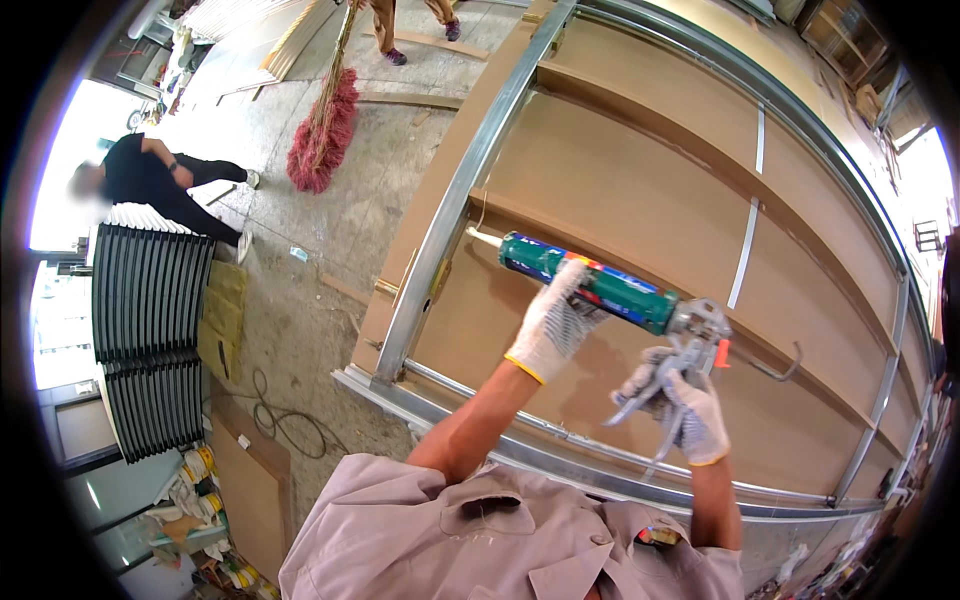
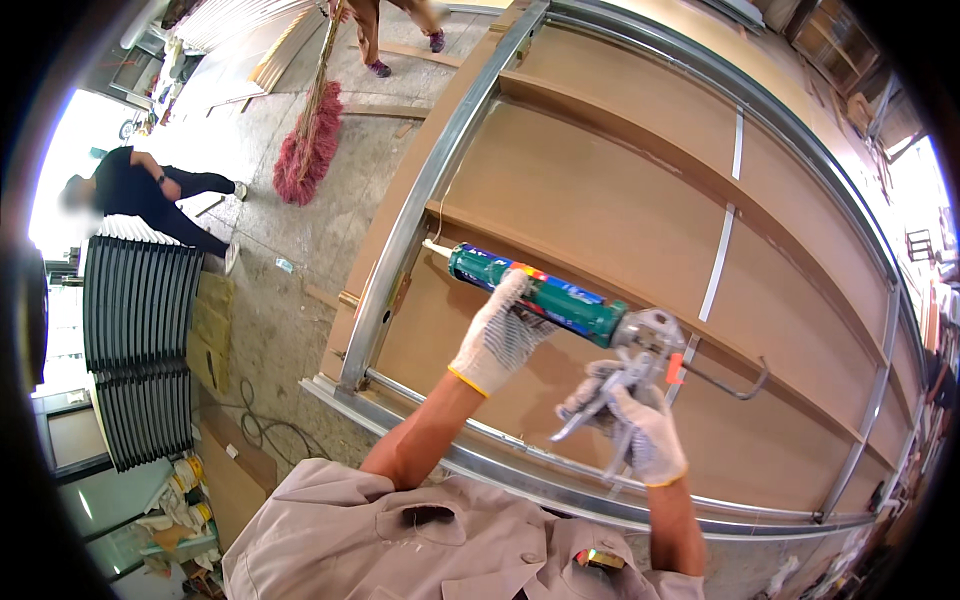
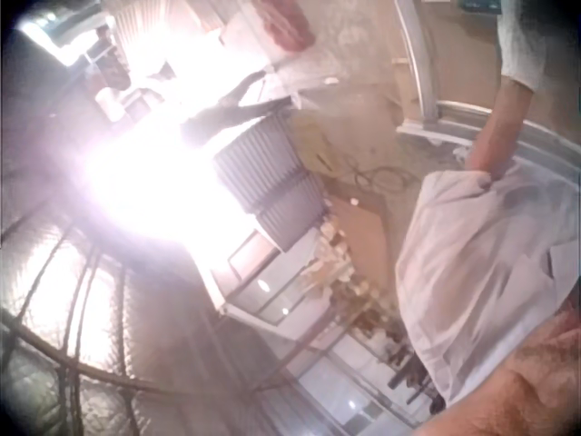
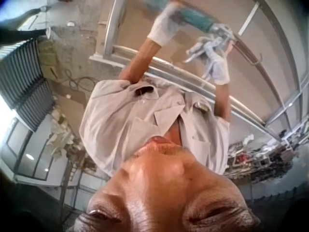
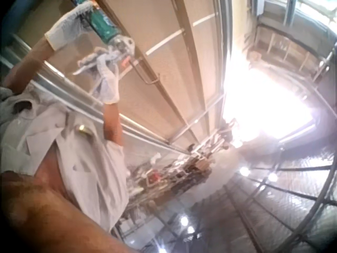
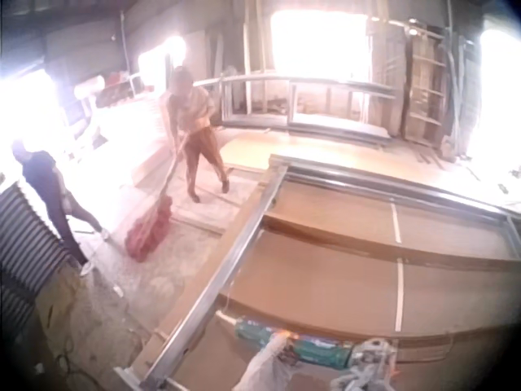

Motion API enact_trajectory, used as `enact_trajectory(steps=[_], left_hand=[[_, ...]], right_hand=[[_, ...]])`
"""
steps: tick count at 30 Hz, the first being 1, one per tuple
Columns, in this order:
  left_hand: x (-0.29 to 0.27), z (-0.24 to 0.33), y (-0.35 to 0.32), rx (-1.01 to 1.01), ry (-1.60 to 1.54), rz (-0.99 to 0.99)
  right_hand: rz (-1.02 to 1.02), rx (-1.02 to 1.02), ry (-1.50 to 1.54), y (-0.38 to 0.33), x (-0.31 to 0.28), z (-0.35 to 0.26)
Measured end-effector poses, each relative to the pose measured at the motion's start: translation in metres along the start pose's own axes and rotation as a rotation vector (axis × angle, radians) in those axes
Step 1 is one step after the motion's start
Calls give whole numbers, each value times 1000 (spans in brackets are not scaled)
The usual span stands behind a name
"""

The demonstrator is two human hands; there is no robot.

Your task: The person applies sealant along the joints of a metal window frame using a caulking gun, then wipes excess sealant with a gloved hand. The person also places a piece of insulation material into the frame.

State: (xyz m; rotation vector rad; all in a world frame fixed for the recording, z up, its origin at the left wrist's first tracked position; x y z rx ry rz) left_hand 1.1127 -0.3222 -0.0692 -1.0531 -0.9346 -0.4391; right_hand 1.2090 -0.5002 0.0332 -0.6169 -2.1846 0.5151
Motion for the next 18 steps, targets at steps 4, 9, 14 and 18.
enact_trajectory(steps=[4, 9, 14, 18], left_hand=[[-36, 22, 19, -52, 130, 57], [-49, 33, 32, -28, 203, 41], [-58, 28, 20, -5, 195, 94], [-61, 18, -9, -4, 137, 143]], right_hand=[[0, -70, 130, 24, 7, 59], [35, -124, 274, 34, 20, 96], [67, -127, 348, 28, 32, 104], [76, -57, 274, 8, 31, 102]])
Point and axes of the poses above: each hand's wrist, its own y-axis towards the middle knuckle, its own x-axis out of the palm, z = x × y, the point moved 5 cm from there along y, towards the middle knuckle
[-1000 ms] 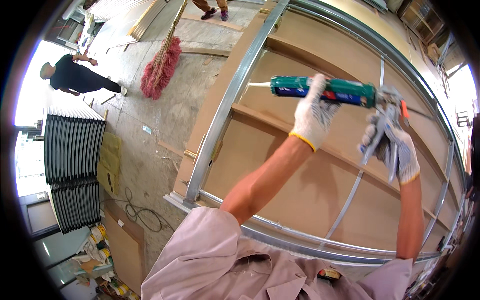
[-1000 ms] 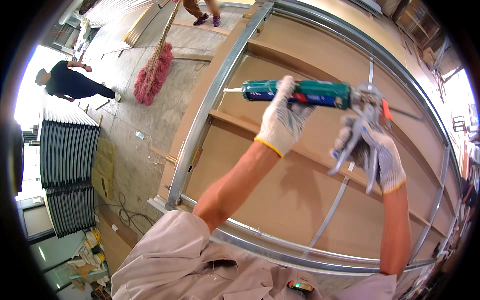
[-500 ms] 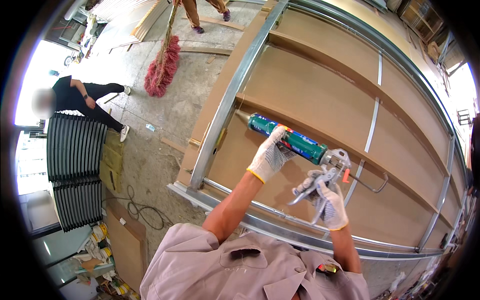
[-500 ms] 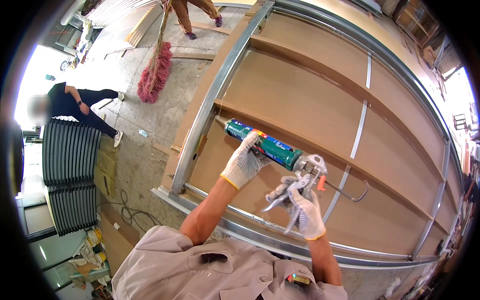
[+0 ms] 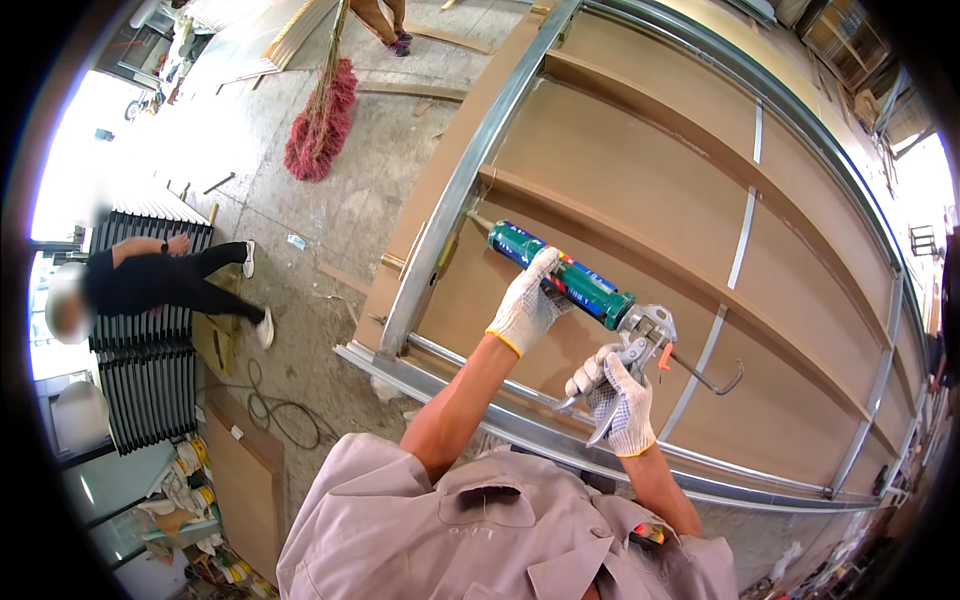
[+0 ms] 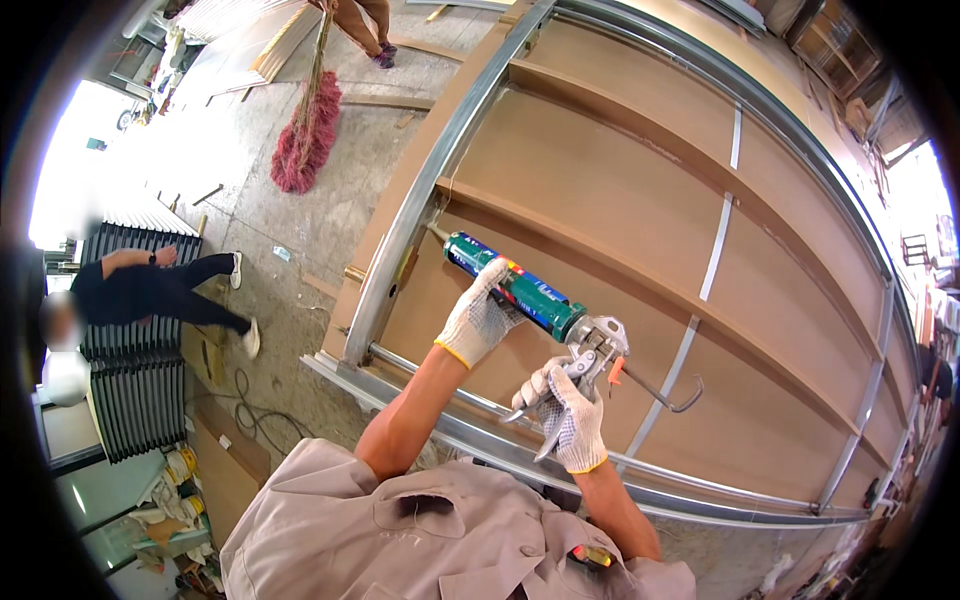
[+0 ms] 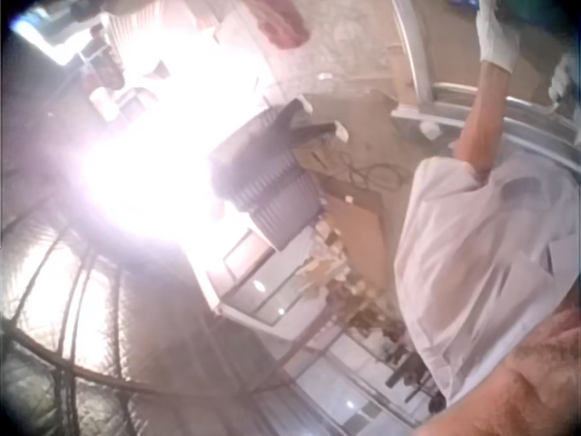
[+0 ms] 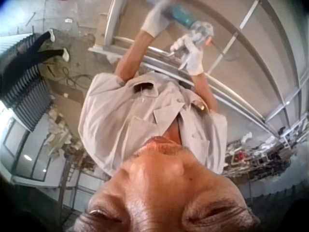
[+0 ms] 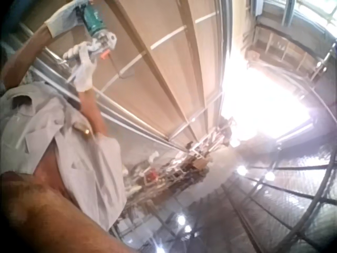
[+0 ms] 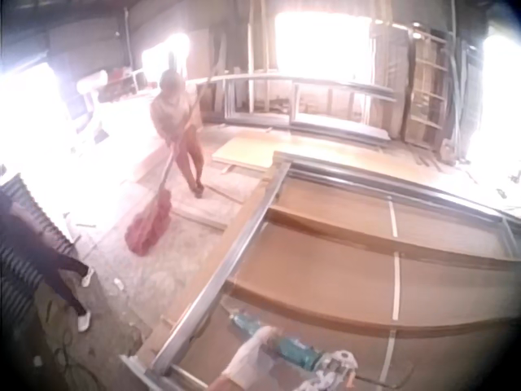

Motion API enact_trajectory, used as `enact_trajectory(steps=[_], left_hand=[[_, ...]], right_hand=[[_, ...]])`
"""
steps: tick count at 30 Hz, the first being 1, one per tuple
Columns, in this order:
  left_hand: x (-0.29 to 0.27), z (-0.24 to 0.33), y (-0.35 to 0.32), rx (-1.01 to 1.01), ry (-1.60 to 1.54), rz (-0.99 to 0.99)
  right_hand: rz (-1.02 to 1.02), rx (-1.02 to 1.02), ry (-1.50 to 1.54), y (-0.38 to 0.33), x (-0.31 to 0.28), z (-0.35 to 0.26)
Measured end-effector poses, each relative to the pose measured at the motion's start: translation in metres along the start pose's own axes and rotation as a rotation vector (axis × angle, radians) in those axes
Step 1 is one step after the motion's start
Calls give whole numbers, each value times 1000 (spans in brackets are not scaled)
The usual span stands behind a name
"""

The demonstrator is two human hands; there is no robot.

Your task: The person applies sealant along the joints of a metal window frame using a caulking gun, then wipes excess sealant with a gloved hand. The person also places a piece of insulation material into the frame.

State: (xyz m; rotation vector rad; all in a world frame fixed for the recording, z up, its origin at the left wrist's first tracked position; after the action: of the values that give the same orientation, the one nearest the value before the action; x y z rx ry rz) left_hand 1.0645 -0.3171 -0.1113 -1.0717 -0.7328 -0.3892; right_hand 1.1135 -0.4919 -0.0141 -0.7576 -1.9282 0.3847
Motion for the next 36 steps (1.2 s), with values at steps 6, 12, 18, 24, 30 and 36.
enact_trajectory(steps=[6, 12, 18, 24, 30, 36], left_hand=[[-18, -10, -33, -1, -59, -42], [-37, -22, -56, 20, -130, 8], [-54, -30, -80, 10, -181, 29], [-64, -31, -116, -4, -343, 27], [-48, -17, -118, 57, -491, -34], [-34, -1, -99, 214, -598, 1]], right_hand=[[31, 92, -45, -28, -1, 7], [62, 161, -69, -47, -5, 13], [91, 244, -76, -66, -8, 20], [104, 322, -332, -76, 8, 3], [-61, 407, -705, -33, 46, -45], [-17, 523, -779, 27, 84, -76]])
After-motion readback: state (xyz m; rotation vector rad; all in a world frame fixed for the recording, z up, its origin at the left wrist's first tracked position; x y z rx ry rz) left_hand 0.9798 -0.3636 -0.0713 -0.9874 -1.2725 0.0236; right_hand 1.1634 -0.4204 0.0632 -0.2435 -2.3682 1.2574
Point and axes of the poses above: each hand's wrist, its own y-axis towards the middle knuckle, its own x-axis out of the palm, z = x × y, the point moved 5 cm from there along y, towards the middle knuckle
